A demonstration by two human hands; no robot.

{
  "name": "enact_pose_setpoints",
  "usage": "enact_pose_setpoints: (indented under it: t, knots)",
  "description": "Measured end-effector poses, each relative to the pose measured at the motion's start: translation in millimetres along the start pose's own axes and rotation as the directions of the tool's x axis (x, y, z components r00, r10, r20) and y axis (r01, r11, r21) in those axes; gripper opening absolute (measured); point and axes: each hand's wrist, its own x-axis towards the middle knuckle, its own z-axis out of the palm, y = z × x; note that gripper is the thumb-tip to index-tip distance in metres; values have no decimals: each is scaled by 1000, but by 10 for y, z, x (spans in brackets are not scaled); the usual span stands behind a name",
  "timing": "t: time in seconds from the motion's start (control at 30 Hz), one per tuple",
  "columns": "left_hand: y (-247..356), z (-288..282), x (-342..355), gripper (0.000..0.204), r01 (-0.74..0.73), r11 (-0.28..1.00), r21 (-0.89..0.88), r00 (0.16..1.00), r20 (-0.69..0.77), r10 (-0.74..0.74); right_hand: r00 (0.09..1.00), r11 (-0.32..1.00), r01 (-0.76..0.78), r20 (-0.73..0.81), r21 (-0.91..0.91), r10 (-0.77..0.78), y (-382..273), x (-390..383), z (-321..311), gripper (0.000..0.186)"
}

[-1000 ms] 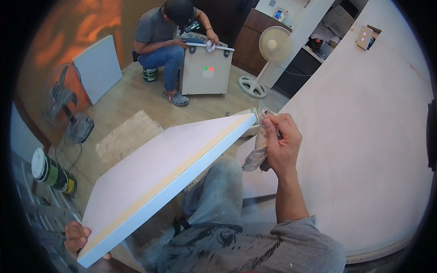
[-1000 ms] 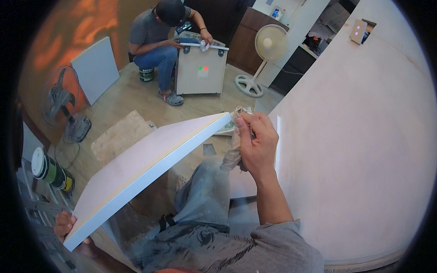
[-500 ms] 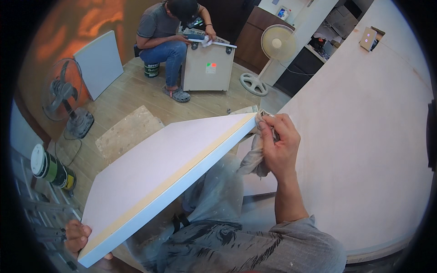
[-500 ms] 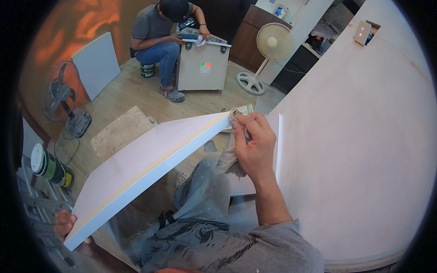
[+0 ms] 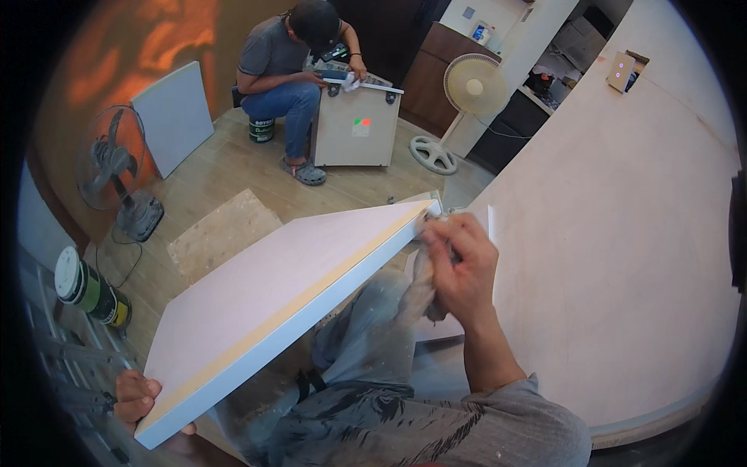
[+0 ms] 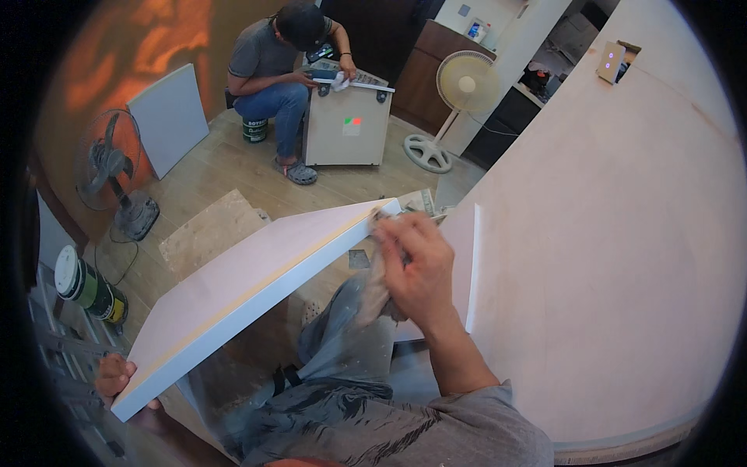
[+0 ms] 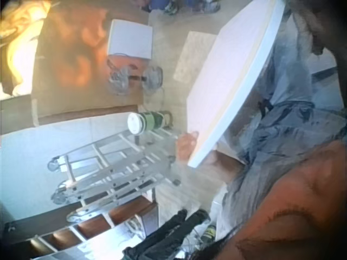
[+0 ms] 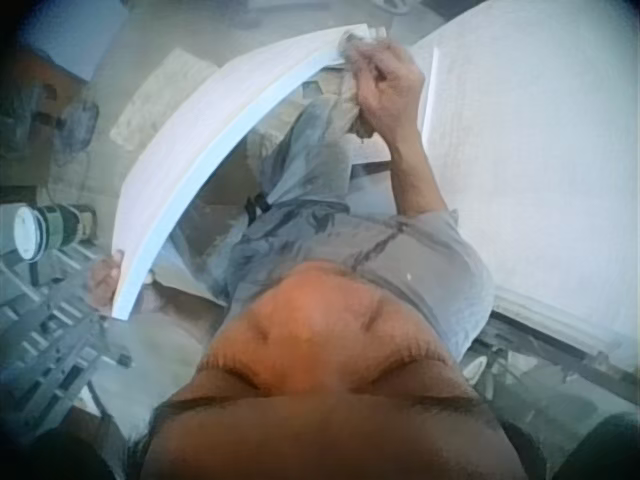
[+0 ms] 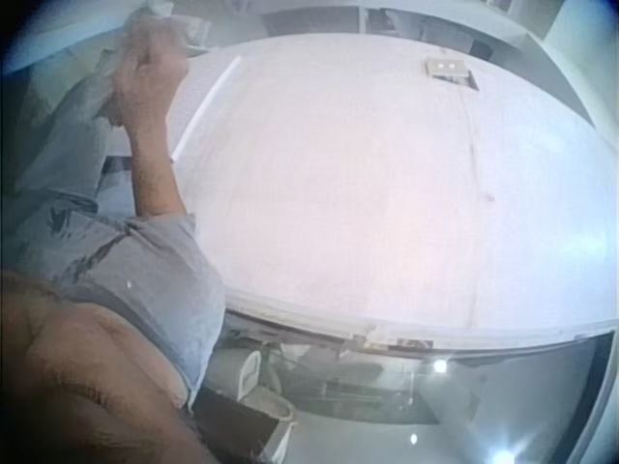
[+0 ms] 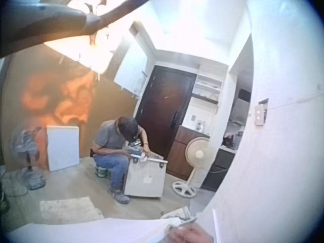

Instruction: The person sits on the floor and wipes a white rectangular panel with a cloth, then uses a utility knife to trim the edges. The person repeats the wiping and trimming process on the panel.

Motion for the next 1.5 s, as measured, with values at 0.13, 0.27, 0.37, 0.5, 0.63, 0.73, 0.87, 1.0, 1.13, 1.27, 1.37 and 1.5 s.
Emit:
enact_pose_setpoints:
  t: [0.13,0.27,0.37,0.5,0.63,0.73,0.87,1.0,1.13,1.27,1.37,1.5]
  knots:
    - [19,67,-24,69,9,1000,-3,999,-42,-9,991,992,-118,-67,-44,115,145,70,-25,10]
    - [17,68,-20,70,7,1000,-1,1000,-17,-7,994,995,-92,-57,-28,91,189,57,-25,12]
    - [-3,75,2,68,-55,998,27,998,-7,55,990,990,-128,-74,-66,123,428,143,-50,13]
    - [19,95,-13,65,-23,999,-23,1000,-10,23,981,996,-79,-180,-46,70,495,136,-67,15]
    - [78,20,44,66,-10,1000,21,999,-37,11,990,997,-81,-113,3,80,314,100,62,15]
    - [18,217,146,72,-27,998,-48,997,-79,24,996,999,-14,-85,-40,10,346,89,61,13]
    - [17,195,310,71,9,999,-43,993,-115,-14,997,997,66,-47,27,-65,-105,103,308,13]
    - [13,218,475,65,36,990,-136,983,-172,-59,977,975,214,10,57,-215,-579,86,464,13]
    - [-35,235,562,59,66,973,-222,981,-163,-104,914,905,387,58,176,-402,-932,198,587,15]
    - [-14,228,610,52,114,937,-329,980,-117,-160,844,847,450,174,281,-507,-1331,284,725,14]
    - [-22,225,617,52,147,926,-348,971,-127,-202,764,761,544,166,355,-623,-1656,269,921,16]
    - [-47,216,680,42,152,924,-352,973,-110,-203,625,570,654,70,498,-778,-2091,184,1185,17]
